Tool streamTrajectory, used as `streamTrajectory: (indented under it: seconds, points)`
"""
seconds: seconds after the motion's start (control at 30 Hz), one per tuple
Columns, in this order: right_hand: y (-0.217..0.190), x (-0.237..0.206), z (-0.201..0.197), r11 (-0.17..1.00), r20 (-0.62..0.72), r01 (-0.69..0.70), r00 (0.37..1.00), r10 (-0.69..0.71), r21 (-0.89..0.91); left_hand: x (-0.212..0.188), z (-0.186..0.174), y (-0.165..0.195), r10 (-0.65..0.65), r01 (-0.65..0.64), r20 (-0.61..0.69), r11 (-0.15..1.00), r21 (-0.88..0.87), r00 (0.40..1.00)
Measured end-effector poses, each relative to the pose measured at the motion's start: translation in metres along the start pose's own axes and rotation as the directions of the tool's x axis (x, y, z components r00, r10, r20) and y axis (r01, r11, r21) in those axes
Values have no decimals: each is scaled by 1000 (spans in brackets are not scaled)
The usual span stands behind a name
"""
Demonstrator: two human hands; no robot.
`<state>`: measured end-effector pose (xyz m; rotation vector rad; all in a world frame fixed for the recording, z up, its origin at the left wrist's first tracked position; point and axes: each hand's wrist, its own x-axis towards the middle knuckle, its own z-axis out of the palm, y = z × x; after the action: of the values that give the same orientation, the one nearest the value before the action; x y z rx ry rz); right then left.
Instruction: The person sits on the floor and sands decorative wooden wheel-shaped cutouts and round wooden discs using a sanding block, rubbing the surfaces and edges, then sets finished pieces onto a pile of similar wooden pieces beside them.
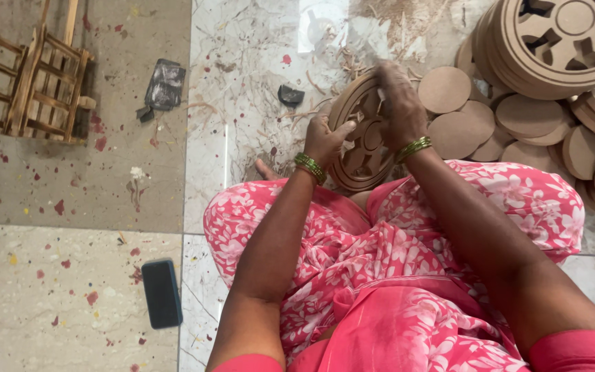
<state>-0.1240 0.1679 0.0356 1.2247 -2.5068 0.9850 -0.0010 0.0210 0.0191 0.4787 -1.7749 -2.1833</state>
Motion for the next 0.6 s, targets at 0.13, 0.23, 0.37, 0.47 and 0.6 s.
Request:
streamTrajectory:
  seconds: [0.13, 0.23, 0.37, 0.47, 0.6]
  points:
    - [-24, -4, 9, 832, 12, 540, 840, -543, -127, 6, 0, -10, -6, 6, 21, 1000, -15, 1000]
    - [-25, 1, 7, 873, 78, 459, 889, -452, -167, 3, 1, -12, -9, 12, 42, 998, -56, 999]
    - [2, 7, 2, 991, 104, -105, 988, 114, -88, 0, 2, -4, 72, -70, 45, 996, -54, 996]
    - [35, 9, 4, 728, 364, -684, 664, 653, -58, -1, 1, 2, -7, 5, -54, 1000, -28, 999]
    - [53, -1, 13, 795, 135, -582, 813, 566, 173, 5, -4, 4, 19, -38, -209, 995, -89, 978]
